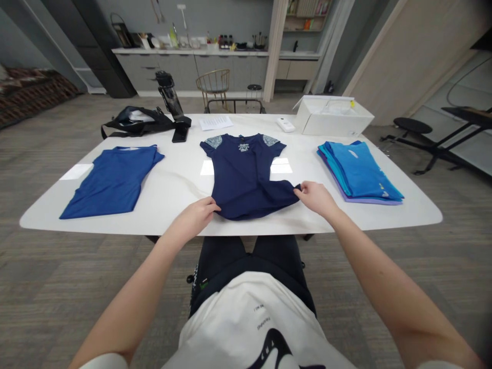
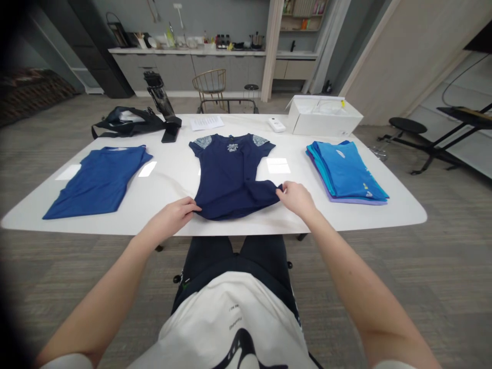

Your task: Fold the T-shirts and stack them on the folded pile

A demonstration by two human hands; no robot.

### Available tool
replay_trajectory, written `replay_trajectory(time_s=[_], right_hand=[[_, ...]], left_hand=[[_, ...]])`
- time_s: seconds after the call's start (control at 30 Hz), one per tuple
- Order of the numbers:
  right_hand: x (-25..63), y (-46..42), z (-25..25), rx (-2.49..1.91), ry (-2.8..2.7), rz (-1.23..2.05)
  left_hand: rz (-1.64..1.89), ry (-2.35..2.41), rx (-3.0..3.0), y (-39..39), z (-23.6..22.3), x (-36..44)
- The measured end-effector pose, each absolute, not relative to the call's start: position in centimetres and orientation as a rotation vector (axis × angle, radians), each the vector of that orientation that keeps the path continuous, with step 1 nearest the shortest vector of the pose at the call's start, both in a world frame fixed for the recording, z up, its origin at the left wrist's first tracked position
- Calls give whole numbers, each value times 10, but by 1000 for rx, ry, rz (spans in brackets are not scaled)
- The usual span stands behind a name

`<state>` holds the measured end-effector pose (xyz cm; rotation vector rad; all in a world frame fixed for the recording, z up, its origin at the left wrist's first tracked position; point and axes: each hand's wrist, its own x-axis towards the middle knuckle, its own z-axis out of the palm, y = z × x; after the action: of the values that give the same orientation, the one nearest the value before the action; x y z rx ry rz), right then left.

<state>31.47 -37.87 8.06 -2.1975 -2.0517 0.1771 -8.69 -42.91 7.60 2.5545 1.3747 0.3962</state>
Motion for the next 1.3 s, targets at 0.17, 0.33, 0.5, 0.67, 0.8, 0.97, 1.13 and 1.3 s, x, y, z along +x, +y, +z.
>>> replay_trajectory(time_s=[0.17,0.33,0.5,0.67,0.8,0.97,1.13,1.3], right_hand=[[355,-455,66,-2494,-1975,396],[345,-465,66,-2582,-2072,153],[314,-421,65,-1879,-2309,128],[289,-387,45,-1764,-2407,151],[287,-373,41,-2091,-2356,165],[286,-333,48,-2035,-2287,210],[261,-253,40,-1812,-2246,113],[236,-168,24,-1907,-2185,43]], left_hand=[[211,1244,2441,-458,72,-89],[158,1223,2458,-464,67,-75],[241,1383,2525,-438,62,-57],[301,1498,2618,-402,47,-44],[195,1485,2663,-385,40,-39],[154,1542,2670,-350,37,-33],[201,1678,2644,-278,27,-23],[311,1886,2607,-197,22,-6]])
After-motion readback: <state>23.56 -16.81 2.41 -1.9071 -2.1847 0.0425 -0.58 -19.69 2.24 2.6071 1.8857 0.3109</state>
